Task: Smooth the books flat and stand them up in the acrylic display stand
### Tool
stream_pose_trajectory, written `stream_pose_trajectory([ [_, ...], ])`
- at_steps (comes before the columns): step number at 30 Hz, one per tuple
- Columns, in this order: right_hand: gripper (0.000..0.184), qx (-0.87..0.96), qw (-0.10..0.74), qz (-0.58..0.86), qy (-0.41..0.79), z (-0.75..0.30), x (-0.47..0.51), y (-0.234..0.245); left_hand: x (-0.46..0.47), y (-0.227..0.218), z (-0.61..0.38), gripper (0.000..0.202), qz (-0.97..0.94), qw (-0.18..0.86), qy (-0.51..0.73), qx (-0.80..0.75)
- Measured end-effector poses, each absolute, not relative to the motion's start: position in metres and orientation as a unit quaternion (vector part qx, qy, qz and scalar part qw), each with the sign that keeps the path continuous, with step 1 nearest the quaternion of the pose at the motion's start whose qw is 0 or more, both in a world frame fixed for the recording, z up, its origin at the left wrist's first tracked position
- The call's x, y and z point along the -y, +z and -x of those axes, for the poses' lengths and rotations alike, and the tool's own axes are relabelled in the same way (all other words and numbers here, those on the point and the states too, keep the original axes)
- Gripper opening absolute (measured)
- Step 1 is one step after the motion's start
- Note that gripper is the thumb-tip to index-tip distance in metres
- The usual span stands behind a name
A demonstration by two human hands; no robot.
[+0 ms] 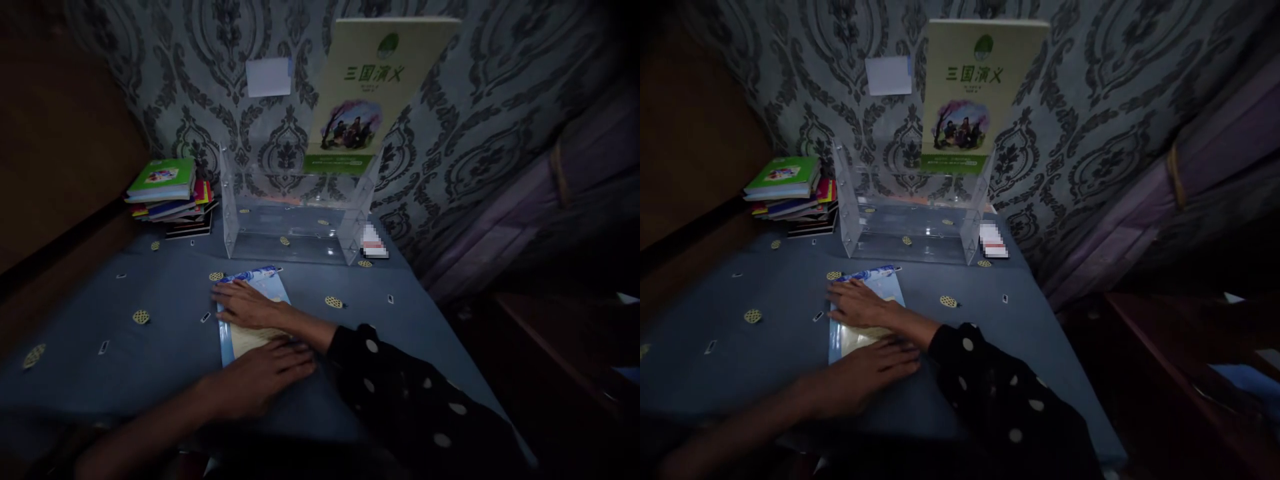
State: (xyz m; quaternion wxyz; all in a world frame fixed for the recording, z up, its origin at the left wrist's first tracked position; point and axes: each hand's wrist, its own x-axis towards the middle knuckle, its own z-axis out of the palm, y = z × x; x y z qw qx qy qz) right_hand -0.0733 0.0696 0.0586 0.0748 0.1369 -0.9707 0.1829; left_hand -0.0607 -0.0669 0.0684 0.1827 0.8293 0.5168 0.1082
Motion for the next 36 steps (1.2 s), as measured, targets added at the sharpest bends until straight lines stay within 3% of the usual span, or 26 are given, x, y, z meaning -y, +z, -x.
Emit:
stream_pose_trajectory([
  [7,0.048,0.977,0.078,-0.002,0.197,0.078,-0.116,0.046,0.083,0.077,0.089,0.081,-0.850,0.251,0.122,-0.446],
  [15,0.055,0.973,0.104,0.090,0.188,0.021,-0.138,0.031,0.087,0.072,0.095,0.063,-0.851,0.215,0.155,-0.454],
  [19,0.054,0.970,0.127,0.113,0.173,0.011,-0.140,0.023,0.081,0.059,0.113,0.057,-0.830,0.153,0.154,-0.514],
  [27,0.054,0.966,0.124,0.139,0.179,0.001,-0.131,0.027,0.058,0.020,0.188,0.052,-0.648,-0.081,0.182,-0.735],
  [36,0.054,0.961,0.140,0.141,0.195,-0.015,-0.123,0.027,0.055,0.021,0.193,0.057,-0.614,-0.088,0.175,-0.765],
])
